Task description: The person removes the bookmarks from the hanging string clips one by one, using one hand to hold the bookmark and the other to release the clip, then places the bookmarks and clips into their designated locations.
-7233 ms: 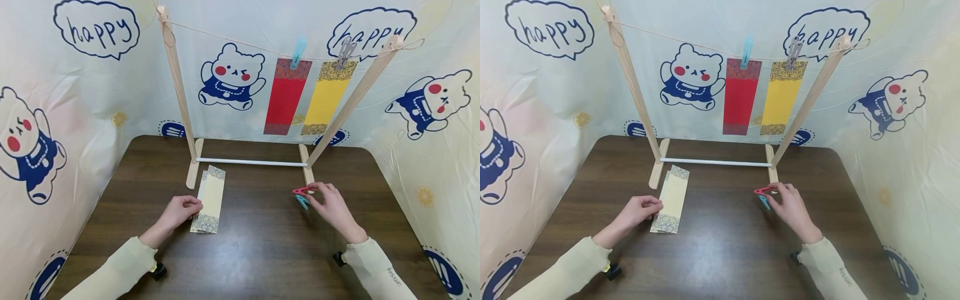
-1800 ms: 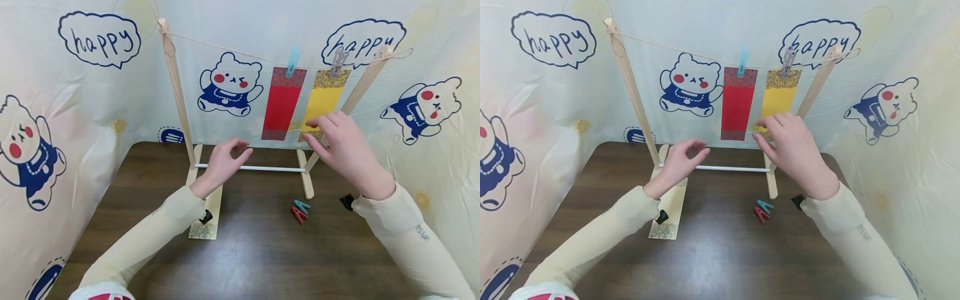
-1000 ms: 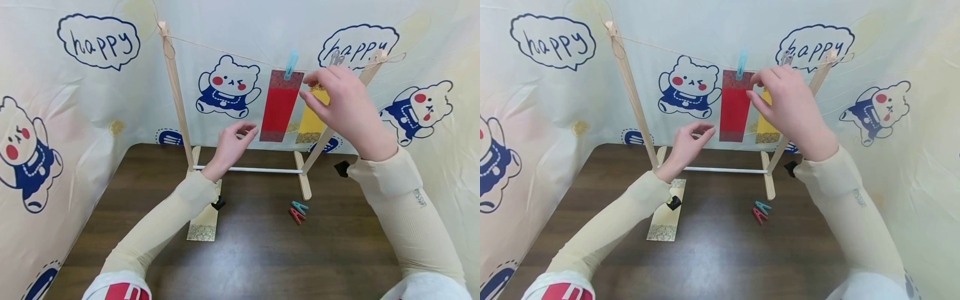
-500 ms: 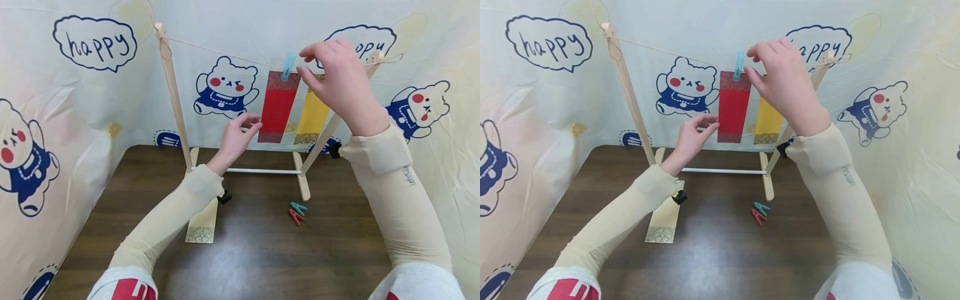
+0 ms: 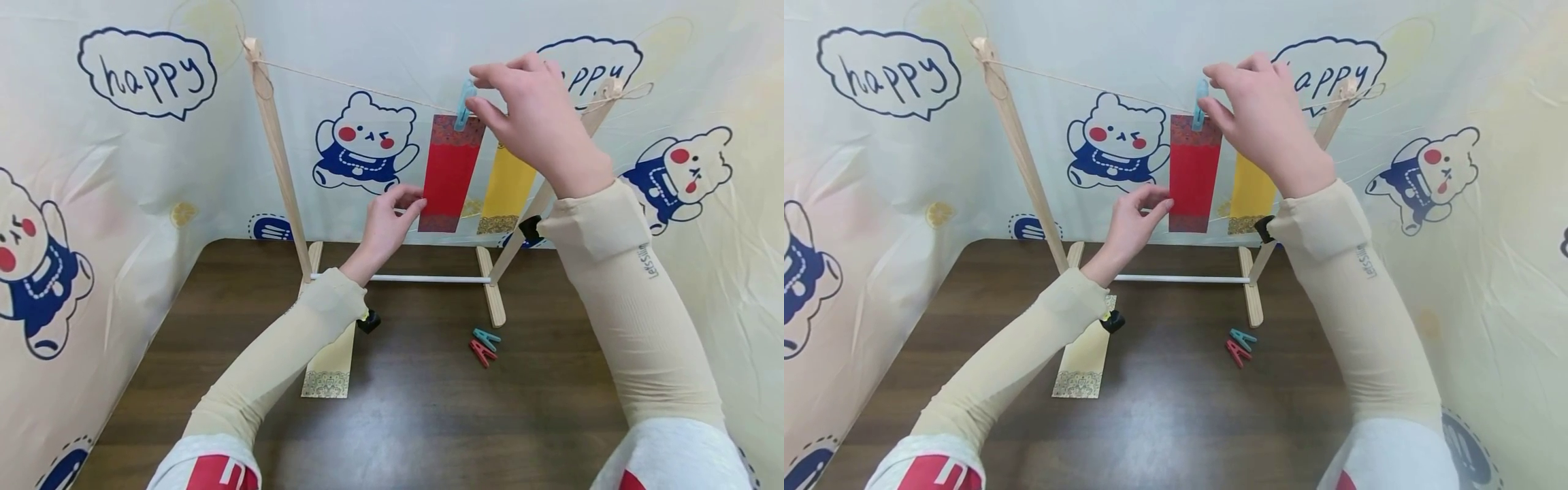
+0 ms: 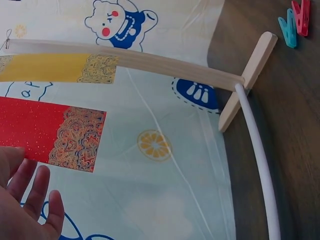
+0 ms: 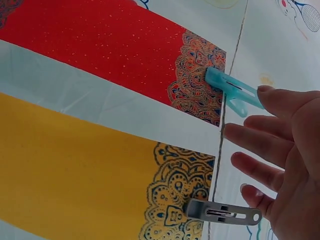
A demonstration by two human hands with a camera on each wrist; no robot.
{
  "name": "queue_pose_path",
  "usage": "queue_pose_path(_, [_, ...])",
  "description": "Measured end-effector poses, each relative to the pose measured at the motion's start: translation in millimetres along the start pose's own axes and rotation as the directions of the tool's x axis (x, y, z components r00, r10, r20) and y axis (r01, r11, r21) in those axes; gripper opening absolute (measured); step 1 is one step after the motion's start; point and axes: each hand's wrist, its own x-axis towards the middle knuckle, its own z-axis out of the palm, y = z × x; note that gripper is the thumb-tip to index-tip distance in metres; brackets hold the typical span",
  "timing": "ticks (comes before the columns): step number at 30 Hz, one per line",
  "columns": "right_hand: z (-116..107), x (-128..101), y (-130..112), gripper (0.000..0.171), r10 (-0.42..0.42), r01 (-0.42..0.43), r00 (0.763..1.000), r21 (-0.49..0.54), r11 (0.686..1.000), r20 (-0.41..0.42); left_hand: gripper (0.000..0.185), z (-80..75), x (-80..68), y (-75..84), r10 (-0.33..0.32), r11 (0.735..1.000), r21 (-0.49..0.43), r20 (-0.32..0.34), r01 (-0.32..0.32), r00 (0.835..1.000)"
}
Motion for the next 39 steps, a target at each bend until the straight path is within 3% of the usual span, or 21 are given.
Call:
queue_pose_path(11, [5.6,3.7,0.0,0.050,-0.002,0.002,1.000,0.004,1.000,0.009,0.023,-0.1,0.7,-2.8,0.006,0.999,-0.031,-0.016,-0.006,1.000])
queue_pose_path(25, [2.6,9.6,0.5,0.040,0.015,-0.016,1.000,0.070,0.997,0.019,0.025,-4.1,-1.5,-4.3,-0.037,0.998,-0.048,0.012,0.038,0.999])
queue_pose_path(39, [-1.4,7.5,3.9,0.032,-0.041,0.047,0.997,0.088,0.995,-0.063,0.025,-4.5,-2.8,-0.8,-0.045,0.996,-0.081,0.013,0.046,0.999])
